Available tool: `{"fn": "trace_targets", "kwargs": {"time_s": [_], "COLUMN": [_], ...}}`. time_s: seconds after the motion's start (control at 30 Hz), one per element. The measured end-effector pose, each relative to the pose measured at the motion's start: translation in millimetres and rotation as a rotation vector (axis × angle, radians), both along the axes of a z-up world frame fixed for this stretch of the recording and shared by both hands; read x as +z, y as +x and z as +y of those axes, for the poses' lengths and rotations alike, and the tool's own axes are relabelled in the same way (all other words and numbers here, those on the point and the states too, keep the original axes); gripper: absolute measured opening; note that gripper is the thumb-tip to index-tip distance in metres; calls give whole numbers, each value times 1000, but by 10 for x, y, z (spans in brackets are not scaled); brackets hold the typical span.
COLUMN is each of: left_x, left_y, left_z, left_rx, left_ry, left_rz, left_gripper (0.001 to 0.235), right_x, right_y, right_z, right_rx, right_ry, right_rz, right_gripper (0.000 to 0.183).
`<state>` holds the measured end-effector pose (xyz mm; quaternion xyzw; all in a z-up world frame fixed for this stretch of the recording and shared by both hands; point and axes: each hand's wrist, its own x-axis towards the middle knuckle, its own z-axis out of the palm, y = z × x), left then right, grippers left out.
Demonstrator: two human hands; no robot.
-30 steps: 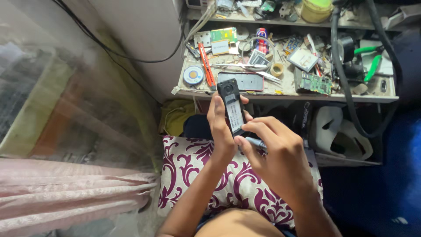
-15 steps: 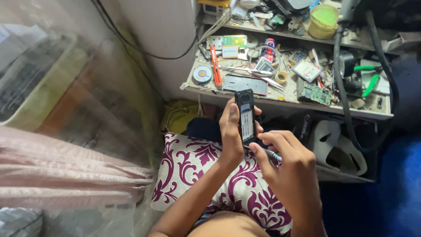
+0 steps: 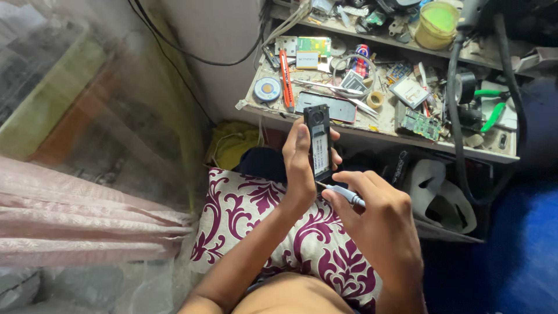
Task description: The person uses a screwdriver to remove screws and dismantle a mobile phone, holding the device on a pillow on their lap.
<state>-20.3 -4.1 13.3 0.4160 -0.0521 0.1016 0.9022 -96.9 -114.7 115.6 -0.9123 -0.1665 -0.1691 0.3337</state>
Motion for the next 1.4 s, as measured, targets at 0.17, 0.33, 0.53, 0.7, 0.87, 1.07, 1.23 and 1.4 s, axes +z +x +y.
{"fn": "trace_targets", "kwargs": {"time_s": [0.17,0.33,0.53,0.7,0.87,1.07,1.23,1.4], "left_x": [-5,-40,-31,-56,-63,-87,-81,-135], "left_y": [70,116,234,281,308,375,340,381], "left_z": [55,118,151,145,147,159,116,105], "left_rx": [17,35,17,-9,2,8,1,-25], "left_ry": [-1,-8,-20,-43,-25,-21,-31,-126], "left_rz": [27,34,23,57,51,40,37,37], "left_gripper": [55,55,55,54,54,54,55,53], "right_x": [4,-34,-17,-19,-10,-50,-62,-99], "right_y": [82,160,271,362,432,423,409,412], "right_z": [43,89,124,92,99,129,121,47], "right_rx": [45,85,107,197,229,12,34,146], "right_ry": [-42,-21,-9,-39,-69,-112,-153,-61], "right_rz": [-22,-23,8,-53,-49,94,27,-18], "right_gripper": [26,27,30,32,28,25,16,25]}}
